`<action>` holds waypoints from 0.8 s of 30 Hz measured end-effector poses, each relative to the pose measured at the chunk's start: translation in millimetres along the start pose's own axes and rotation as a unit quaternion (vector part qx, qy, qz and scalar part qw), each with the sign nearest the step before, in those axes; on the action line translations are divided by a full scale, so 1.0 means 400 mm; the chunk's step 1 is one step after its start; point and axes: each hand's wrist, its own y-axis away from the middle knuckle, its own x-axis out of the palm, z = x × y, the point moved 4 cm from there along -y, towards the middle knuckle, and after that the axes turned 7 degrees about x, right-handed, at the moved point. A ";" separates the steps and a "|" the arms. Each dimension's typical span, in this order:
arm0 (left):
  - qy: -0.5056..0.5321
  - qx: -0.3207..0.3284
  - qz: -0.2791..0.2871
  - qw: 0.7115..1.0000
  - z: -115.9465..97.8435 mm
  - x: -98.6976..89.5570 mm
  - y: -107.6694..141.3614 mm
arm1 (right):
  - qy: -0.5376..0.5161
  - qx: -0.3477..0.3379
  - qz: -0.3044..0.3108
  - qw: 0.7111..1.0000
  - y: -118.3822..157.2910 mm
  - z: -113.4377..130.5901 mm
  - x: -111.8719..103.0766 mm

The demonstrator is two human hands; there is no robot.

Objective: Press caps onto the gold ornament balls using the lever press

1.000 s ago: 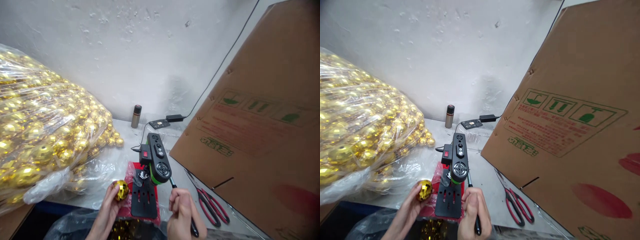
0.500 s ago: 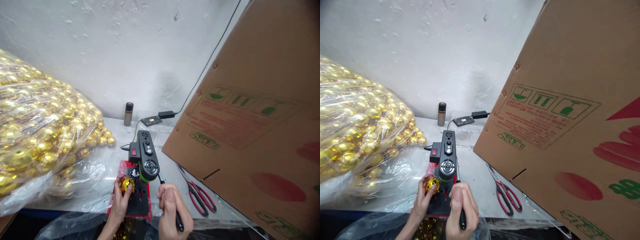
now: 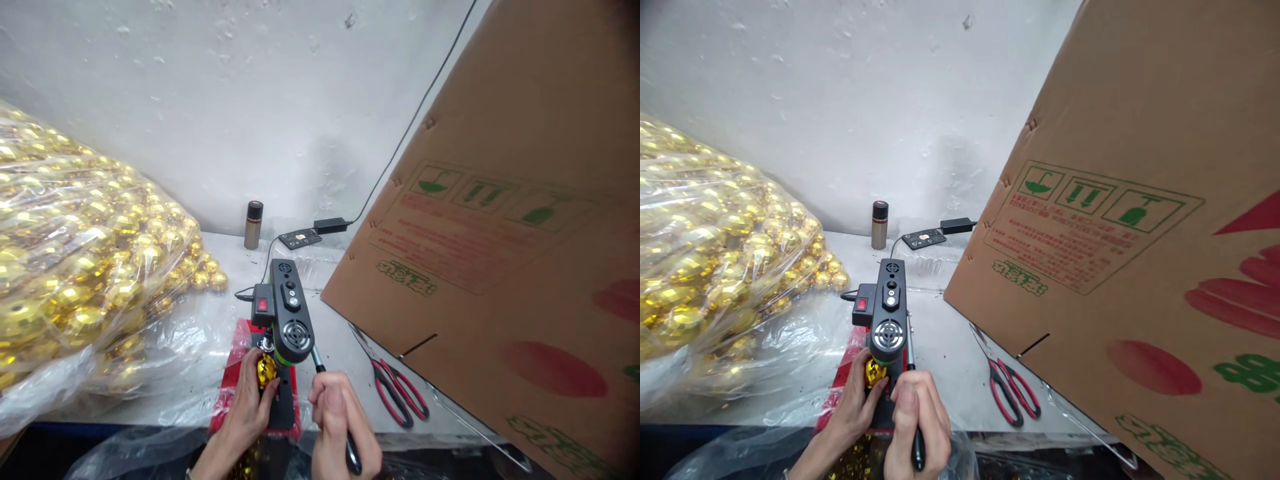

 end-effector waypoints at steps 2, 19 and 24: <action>-0.001 0.020 0.017 1.000 -0.006 -0.003 -0.003 | -0.001 0.008 0.000 1.000 0.000 -0.002 -0.002; 0.012 -0.002 0.116 0.993 -0.052 -0.027 -0.036 | -0.007 0.010 0.010 1.000 0.004 -0.002 -0.001; -0.011 -0.035 0.114 0.993 -0.070 -0.035 -0.048 | 0.001 0.022 -0.008 1.000 0.011 -0.011 -0.005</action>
